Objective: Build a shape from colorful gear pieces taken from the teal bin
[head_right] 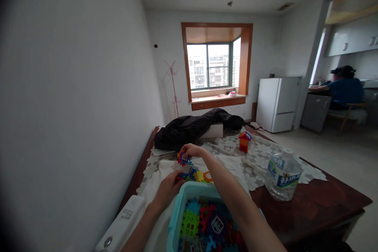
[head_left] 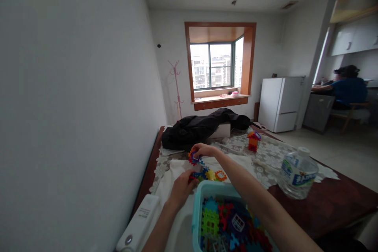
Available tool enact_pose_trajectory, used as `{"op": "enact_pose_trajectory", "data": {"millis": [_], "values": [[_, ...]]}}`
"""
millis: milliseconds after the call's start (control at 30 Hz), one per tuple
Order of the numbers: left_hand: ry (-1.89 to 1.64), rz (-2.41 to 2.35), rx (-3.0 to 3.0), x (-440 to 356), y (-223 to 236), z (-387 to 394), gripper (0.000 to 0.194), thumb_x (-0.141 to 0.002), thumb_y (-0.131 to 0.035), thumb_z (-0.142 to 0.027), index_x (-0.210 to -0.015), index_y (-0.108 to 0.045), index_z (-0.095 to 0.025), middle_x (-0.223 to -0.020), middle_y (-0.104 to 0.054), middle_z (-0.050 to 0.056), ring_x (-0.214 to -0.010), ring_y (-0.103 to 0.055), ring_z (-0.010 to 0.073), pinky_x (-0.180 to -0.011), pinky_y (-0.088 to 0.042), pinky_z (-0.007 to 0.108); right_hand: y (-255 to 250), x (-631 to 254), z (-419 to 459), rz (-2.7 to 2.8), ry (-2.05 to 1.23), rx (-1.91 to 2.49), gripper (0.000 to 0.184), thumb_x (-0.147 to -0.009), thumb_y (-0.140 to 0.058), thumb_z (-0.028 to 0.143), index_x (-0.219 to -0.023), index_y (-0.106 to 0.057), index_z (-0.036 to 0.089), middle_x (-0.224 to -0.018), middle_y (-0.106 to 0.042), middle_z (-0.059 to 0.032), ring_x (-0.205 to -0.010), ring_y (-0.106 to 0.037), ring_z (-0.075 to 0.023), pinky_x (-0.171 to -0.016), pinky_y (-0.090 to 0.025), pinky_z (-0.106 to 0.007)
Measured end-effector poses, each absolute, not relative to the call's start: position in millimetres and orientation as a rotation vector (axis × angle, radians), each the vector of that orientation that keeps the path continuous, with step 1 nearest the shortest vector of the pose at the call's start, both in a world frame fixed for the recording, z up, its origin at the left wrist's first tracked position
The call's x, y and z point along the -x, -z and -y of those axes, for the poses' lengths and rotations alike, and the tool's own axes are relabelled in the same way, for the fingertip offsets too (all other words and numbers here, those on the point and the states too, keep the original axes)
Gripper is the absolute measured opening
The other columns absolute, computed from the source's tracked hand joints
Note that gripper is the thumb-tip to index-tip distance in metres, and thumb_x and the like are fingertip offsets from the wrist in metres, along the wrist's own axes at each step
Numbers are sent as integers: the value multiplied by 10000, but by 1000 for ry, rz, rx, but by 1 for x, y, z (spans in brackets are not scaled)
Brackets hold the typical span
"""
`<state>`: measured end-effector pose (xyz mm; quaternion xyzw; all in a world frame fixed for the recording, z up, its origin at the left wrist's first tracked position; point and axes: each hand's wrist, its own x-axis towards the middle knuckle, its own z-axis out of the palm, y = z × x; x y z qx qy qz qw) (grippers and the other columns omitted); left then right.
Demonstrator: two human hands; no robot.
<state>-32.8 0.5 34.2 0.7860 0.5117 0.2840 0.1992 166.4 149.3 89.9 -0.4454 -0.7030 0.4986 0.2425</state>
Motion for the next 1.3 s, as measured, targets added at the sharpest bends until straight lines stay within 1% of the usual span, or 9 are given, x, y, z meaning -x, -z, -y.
{"op": "enact_pose_trajectory", "data": {"millis": [233,367,500,600,800,933,1033,1167,1300], "values": [[-780,-1448,-2184,34,-36,2,388,-981,-601,-397,-1307,-682,-203,-1249,-773,112,-1140,-711,282,-986,-497,350,-107,-188,-148,2051,-1223,1299,407,-734,-752,48,-1125,-729,157,-969,-785,-25,-797,-722,-136,-720,-582,-213],[-812,-1430,-2190,32,-37,3,412,-1000,-581,-493,-1263,-697,-199,-1200,-784,119,-1109,-720,295,-964,-505,360,-94,-199,-129,2229,-1188,1445,468,-679,-815,70,-1133,-754,165,-1068,-784,-45,-915,-746,-183,-755,-596,-230],[-776,-1448,-2196,30,-36,3,363,-943,-646,-370,-1269,-708,-222,-1221,-779,105,-1123,-714,286,-985,-505,348,-80,-200,-117,2407,-1168,1631,527,-537,-947,148,-1035,-777,184,-1000,-767,-25,-934,-761,-239,-749,-623,-273],[-708,-1428,-2256,26,-39,4,361,-899,-665,-292,-1247,-741,-234,-1266,-760,99,-1182,-693,283,-1019,-492,341,-78,-196,-115,2480,-1190,1703,517,-525,-966,194,-1004,-770,209,-982,-753,-6,-868,-767,-227,-732,-638,-300],[-657,-1442,-2272,18,-48,11,349,-835,-734,-276,-1175,-773,-212,-1237,-753,110,-1184,-674,286,-1041,-475,347,-80,-191,-111,2527,-1188,1740,360,-570,-951,171,-828,-699,176,-918,-745,-43,-780,-740,-247,-679,-623,-326],[-581,-1524,-2232,16,-52,13,375,-826,-731,-267,-1195,-766,-208,-1187,-763,121,-1136,-686,295,-1013,-481,364,-84,-190,-109,2555,-1222,1748,323,-560,-946,143,-706,-659,181,-804,-733,-47,-753,-722,-277,-619,-602,-334],[-615,-1511,-2241,15,-51,13,349,-838,-715,-283,-1175,-753,-199,-1204,-761,124,-1173,-666,305,-1030,-470,372,-89,-190,-106,2549,-1239,1727,320,-555,-940,124,-619,-632,185,-743,-717,-46,-711,-705,-276,-579,-589,-333],[-664,-1482,-2253,15,-50,14,339,-858,-682,-307,-1170,-738,-187,-1228,-743,132,-1189,-643,311,-1046,-462,387,-97,-192,-102,2568,-1209,1751,347,-525,-962,143,-573,-623,198,-739,-716,-52,-738,-712,-288,-556,-590,-318],[-647,-1476,-2288,15,-47,12,320,-893,-640,-349,-1154,-722,-183,-1204,-729,130,-1151,-644,310,-1019,-469,392,-95,-192,-101,2496,-1238,1787,357,-472,-973,147,-617,-652,205,-745,-718,-41,-752,-728,-286,-534,-594,-292]]}}
